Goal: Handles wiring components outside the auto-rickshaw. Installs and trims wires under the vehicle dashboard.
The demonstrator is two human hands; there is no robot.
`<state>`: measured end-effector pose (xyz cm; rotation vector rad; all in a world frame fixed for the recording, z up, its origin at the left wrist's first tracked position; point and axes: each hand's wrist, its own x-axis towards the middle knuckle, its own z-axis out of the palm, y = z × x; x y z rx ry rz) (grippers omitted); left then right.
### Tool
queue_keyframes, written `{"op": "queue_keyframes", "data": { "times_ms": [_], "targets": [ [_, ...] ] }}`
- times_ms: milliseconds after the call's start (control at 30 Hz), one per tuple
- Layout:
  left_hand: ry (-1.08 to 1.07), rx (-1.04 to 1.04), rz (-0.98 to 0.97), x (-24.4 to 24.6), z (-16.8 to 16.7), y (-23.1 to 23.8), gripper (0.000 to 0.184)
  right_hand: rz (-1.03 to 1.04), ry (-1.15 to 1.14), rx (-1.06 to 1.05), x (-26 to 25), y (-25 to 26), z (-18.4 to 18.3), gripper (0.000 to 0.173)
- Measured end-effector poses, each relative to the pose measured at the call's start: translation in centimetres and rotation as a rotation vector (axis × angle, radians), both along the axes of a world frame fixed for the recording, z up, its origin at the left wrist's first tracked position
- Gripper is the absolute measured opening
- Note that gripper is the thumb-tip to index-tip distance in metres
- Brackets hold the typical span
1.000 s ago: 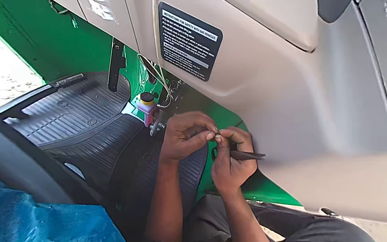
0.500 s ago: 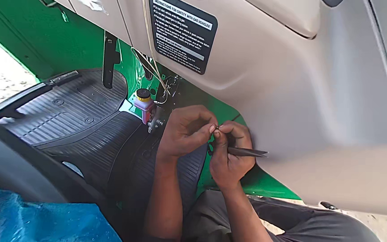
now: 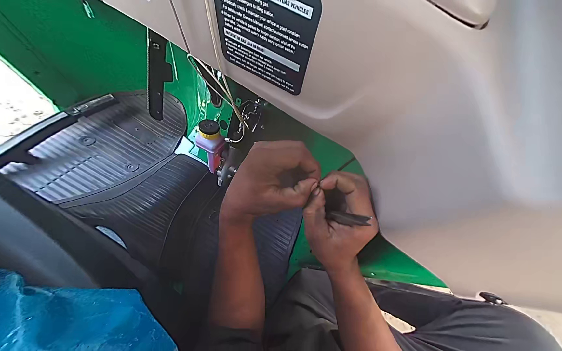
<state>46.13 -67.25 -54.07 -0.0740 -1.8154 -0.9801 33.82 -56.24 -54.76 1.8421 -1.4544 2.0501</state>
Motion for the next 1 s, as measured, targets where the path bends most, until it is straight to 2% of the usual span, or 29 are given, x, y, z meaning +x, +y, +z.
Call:
{"op": "queue_keyframes", "data": {
  "times_ms": [333, 567, 1000],
  "targets": [
    [-0.089, -0.046, -0.140, -0.5, 0.7, -1.4, 0.002, 0.004, 0.001, 0.007, -0.1, 0.2, -0.1, 0.022],
    [-0.066, 0.084, -0.264, -1.0, -0.2, -1.2, 0.002, -0.181, 0.287, -0.013, -0.3, 0.3, 0.3, 0.011],
    [-0.008, 0.380, -0.323, -1.2, -1.2, 0.3, 0.005, -0.188, 0.383, 0.062, -0.4, 0.2, 0.6, 0.012]
  ]
}}
